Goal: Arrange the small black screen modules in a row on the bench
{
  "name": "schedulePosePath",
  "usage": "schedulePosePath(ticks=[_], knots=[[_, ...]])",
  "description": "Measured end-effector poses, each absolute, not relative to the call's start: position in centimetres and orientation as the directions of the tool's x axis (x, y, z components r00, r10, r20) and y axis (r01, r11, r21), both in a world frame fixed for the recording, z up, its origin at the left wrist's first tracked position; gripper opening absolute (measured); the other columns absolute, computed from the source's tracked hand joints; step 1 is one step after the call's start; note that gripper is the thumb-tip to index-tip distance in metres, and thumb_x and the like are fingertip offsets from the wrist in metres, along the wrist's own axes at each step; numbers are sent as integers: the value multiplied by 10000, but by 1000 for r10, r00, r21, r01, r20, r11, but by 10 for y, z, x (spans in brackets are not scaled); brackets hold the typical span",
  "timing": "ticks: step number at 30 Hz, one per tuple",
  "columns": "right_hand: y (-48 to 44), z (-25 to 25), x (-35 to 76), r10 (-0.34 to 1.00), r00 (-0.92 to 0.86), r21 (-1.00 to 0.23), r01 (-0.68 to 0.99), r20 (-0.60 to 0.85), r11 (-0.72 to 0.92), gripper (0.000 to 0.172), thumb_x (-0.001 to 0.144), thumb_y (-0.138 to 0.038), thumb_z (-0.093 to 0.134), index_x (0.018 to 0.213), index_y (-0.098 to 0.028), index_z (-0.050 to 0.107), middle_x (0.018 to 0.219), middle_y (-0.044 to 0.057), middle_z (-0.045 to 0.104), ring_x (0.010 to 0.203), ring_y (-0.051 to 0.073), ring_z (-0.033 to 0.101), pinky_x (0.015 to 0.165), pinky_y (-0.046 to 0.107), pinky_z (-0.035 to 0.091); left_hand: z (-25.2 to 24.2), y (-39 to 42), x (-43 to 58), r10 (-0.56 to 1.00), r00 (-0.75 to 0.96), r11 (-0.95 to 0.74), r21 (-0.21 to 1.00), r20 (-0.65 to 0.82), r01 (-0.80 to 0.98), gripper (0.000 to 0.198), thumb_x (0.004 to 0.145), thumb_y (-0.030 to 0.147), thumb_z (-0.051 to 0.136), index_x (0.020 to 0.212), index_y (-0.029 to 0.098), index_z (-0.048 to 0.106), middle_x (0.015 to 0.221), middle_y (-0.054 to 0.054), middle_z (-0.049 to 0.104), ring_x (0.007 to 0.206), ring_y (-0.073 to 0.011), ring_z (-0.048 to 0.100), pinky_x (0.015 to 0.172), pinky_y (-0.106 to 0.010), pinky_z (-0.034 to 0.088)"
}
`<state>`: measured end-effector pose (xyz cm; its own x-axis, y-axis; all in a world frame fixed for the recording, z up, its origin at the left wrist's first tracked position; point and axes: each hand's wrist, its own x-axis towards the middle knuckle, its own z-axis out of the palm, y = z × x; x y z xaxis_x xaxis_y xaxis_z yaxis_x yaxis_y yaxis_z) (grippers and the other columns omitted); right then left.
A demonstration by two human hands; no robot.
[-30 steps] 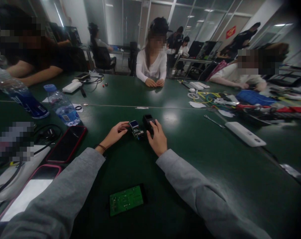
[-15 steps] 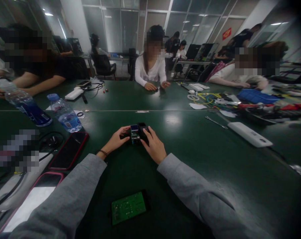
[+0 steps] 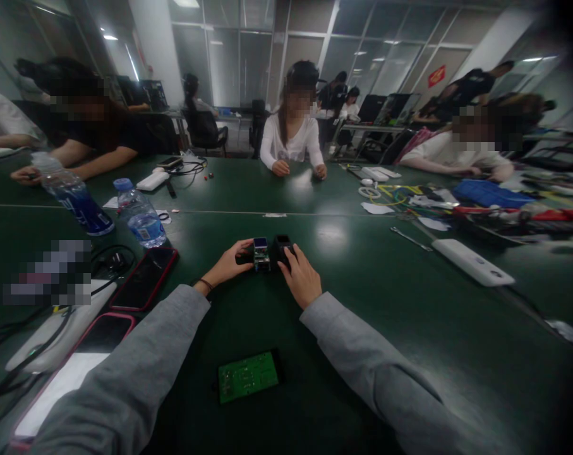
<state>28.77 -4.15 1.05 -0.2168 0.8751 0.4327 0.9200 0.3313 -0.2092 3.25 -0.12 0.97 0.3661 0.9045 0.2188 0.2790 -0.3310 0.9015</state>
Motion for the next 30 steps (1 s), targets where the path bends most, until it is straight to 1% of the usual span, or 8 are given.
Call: schedulePosePath(ticks=[6, 12, 16, 18, 21, 25, 28, 30], knots=[[-40, 7, 297, 865, -176, -241, 917, 469, 317, 431, 1105, -357, 464, 1450, -126, 582, 1488, 239, 534, 1341, 356, 579, 989, 533, 617, 14, -4, 32, 917, 350, -309, 898, 193, 313, 708, 841, 182, 708, 1516, 208, 498, 1544, -164, 555, 1278, -289, 636, 1131, -540, 449], [-45, 2, 297, 861, -215, -274, 888, 461, 369, 467, 1103, -376, 464, 1501, -141, 536, 1535, 235, 478, 1356, 361, 565, 976, 533, 622, 13, -3, 32, 918, 334, -308, 913, 212, 269, 698, 813, 139, 706, 1485, 205, 530, 1527, -171, 574, 1240, -287, 657, 1119, -570, 458], [-44, 5, 296, 853, -256, -276, 870, 454, 408, 492, 1106, -391, 441, 1515, -131, 525, 1549, 242, 461, 1361, 364, 556, 1013, 548, 596, 14, -3, 32, 923, 328, -292, 922, 201, 255, 694, 819, 145, 730, 1483, 199, 533, 1514, -177, 584, 1225, -281, 666, 1125, -568, 459], [-49, 12, 293, 826, -238, -285, 860, 510, 423, 517, 1107, -419, 425, 1504, -106, 534, 1545, 255, 458, 1379, 378, 528, 1069, 582, 548, 14, -1, 31, 933, 309, -261, 939, 186, 225, 687, 825, 133, 719, 1483, 191, 529, 1506, -178, 590, 1223, -275, 664, 1123, -562, 466], [-73, 28, 284, 731, -217, -324, 790, 646, 520, 504, 1113, -448, 402, 1488, -147, 552, 1529, 212, 487, 1406, 351, 489, 1142, 585, 480, 10, 4, 28, 960, 217, -210, 969, 179, 129, 661, 828, 131, 700, 1465, 192, 532, 1479, -159, 607, 1209, -249, 657, 1124, -536, 477], [-112, 47, 275, 628, -369, -326, 616, 685, 717, 444, 1107, -419, 438, 1487, -214, 543, 1527, 149, 511, 1406, 302, 499, 1130, 536, 502, 1, 11, 25, 971, 154, -186, 982, 182, 13, 643, 823, 174, 722, 1440, 175, 543, 1417, -152, 636, 1159, -230, 663, 1125, -516, 481], [-108, 47, 282, 668, -348, -328, 666, 657, 670, 444, 1088, -371, 472, 1505, -232, 529, 1556, 150, 483, 1429, 314, 483, 1135, 561, 494, 3, 9, 25, 965, 190, -189, 981, 179, 34, 641, 828, 189, 730, 1443, 189, 549, 1408, -145, 639, 1166, -240, 659, 1113, -530, 484], [-89, 40, 292, 729, -318, -339, 726, 607, 598, 502, 1066, -364, 509, 1548, -227, 483, 1629, 156, 396, 1488, 331, 416, 1171, 590, 453, 8, 5, 26, 958, 237, -190, 976, 162, 103, 671, 820, 195, 753, 1457, 204, 543, 1409, -142, 638, 1184, -253, 654, 1109, -544, 478]])
